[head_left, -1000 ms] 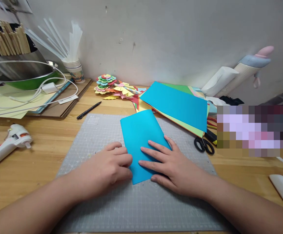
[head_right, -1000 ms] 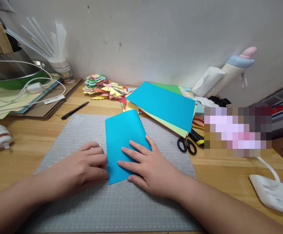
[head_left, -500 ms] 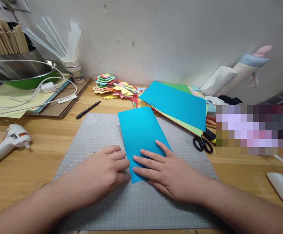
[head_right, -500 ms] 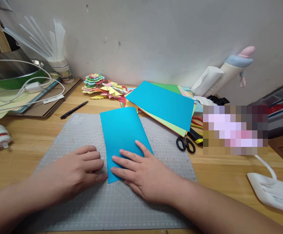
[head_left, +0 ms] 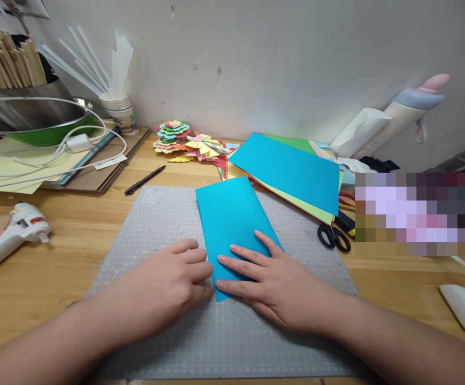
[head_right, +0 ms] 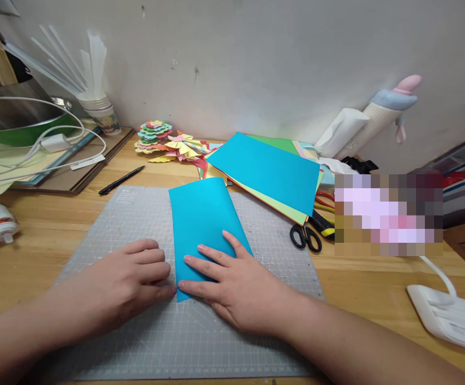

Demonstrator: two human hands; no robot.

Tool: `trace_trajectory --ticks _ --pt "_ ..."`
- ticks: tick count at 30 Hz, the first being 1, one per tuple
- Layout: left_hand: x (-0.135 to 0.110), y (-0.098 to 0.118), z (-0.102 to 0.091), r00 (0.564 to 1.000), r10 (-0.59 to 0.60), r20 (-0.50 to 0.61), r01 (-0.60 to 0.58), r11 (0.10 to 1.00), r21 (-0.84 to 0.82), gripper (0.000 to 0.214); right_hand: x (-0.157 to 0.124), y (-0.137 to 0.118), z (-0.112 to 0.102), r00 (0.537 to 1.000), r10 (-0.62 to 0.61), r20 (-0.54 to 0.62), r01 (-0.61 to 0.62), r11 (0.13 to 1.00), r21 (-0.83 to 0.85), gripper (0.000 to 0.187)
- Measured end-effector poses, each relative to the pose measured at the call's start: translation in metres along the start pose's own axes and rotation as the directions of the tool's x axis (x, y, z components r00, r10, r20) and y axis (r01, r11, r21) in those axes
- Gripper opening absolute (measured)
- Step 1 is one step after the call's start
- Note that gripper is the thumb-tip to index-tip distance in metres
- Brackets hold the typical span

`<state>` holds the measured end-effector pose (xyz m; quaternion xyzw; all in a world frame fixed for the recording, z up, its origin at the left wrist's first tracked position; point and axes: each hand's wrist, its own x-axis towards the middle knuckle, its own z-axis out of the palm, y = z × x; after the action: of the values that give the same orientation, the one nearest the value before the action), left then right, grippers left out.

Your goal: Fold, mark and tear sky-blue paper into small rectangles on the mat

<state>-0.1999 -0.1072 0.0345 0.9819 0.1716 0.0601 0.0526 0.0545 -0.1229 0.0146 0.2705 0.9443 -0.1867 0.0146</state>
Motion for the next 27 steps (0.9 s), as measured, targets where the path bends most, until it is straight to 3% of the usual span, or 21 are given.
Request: trace_trajectory --ticks 27 --pt "-0.0006 0.0002 -0.0007 1.000 0.001 -0.015 0.000 1.000 0.019 0.016 -0.0009 0.0009 -0.0006 1.000 -0.022 -0.013 0.022 1.000 0.003 0.044"
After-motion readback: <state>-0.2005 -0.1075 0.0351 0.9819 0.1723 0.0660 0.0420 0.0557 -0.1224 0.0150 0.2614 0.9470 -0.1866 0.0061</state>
